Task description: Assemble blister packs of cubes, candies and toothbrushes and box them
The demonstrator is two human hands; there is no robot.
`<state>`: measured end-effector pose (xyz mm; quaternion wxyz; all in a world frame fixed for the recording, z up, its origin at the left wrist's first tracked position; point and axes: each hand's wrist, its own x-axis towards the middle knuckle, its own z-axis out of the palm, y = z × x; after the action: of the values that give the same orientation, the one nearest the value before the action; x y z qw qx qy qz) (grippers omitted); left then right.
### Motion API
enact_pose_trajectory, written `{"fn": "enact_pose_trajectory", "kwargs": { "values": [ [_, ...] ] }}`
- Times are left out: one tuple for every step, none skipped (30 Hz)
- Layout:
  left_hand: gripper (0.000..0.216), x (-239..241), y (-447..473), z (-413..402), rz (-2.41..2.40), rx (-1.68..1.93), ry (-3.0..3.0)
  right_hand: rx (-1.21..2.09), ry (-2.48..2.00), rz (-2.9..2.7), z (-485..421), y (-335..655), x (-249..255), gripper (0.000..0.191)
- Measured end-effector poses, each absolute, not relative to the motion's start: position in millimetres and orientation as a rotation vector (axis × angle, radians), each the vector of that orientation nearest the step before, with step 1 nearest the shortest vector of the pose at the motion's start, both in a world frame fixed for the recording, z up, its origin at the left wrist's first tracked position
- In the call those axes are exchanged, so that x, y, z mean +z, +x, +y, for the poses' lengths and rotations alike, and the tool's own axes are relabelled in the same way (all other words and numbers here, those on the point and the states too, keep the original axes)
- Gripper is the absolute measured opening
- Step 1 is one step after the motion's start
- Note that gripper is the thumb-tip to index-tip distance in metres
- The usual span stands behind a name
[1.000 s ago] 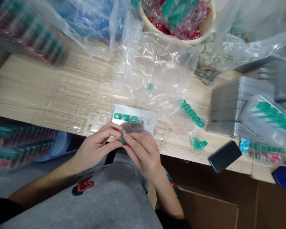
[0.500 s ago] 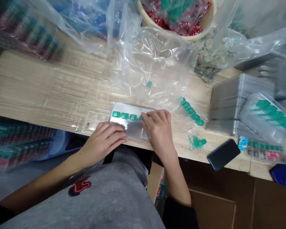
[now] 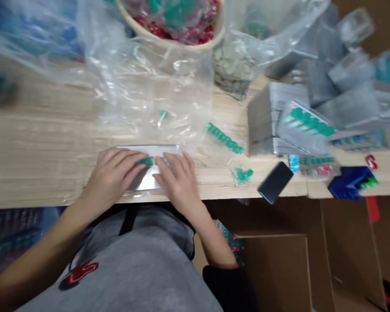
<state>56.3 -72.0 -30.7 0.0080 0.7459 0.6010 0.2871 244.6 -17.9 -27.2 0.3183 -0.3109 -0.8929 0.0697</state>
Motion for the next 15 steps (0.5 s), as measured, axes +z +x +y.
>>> {"fn": "enact_pose_trajectory", "kwargs": {
  "values": [
    [0.019,-34.1,55.1,-68.3,1.849,0.892,2.344,0.220,-0.843,-2.293,-24.0,252.3,-28.0,0.024],
    [0.019,-37.2,53.7,-65.8,1.819,0.901,2.342,0.245,-0.889,-2.235,-28.9,263.4,-29.4,0.022],
    [0.019,-39.6,52.1,-64.4,1.788,0.919,2.333,0.247,-0.966,-2.173,-32.6,277.8,-31.8,0.020],
    [0.019,-40.9,50.5,-63.9,1.764,0.930,2.316,0.222,-1.072,-2.102,-34.7,295.2,-35.1,0.019],
    [0.020,-41.1,49.2,-64.1,1.750,0.934,2.298,0.183,-1.204,-2.020,-35.1,315.1,-39.3,0.017],
    [0.021,-40.0,48.2,-64.7,1.752,0.925,2.274,0.143,-1.354,-1.931,-33.9,336.4,-44.3,0.016],
    [0.022,-37.8,47.8,-65.5,1.769,0.892,2.245,0.109,-1.505,-1.836,-31.2,357.9,-49.8,0.016],
    [0.024,-34.6,48.0,-66.4,1.799,0.849,2.212,0.092,-1.642,-1.747,-27.1,378.3,-55.5,0.018],
    [0.027,-30.9,48.6,-67.1,1.832,0.807,2.182,0.091,-1.751,-1.681,-21.8,396.6,-61.0,0.021],
    [0.030,-26.9,49.6,-67.7,1.863,0.768,2.152,0.100,-1.824,-1.640,-15.7,411.9,-66.0,0.023],
    [0.033,-23.0,50.7,-68.2,1.886,0.743,2.129,0.119,-1.872,-1.623,-9.2,423.7,-70.2,0.025],
    [0.034,-19.4,51.8,-68.4,1.905,0.729,2.108,0.143,-1.899,-1.624,-2.6,432.1,-73.6,0.025],
    [0.035,-16.2,52.9,-68.5,1.915,0.758,2.110,0.173,-1.916,-1.636,3.6,437.3,-75.9,0.025],
    [0.035,-13.4,54.0,-68.4,1.929,0.783,2.107,0.209,-1.932,-1.649,9.1,440.0,-77.2,0.023],
    [0.034,-10.9,55.1,-68.3,1.940,0.825,2.112,0.243,-1.944,-1.665,13.9,441.0,-77.6,0.021]
  ]
}}
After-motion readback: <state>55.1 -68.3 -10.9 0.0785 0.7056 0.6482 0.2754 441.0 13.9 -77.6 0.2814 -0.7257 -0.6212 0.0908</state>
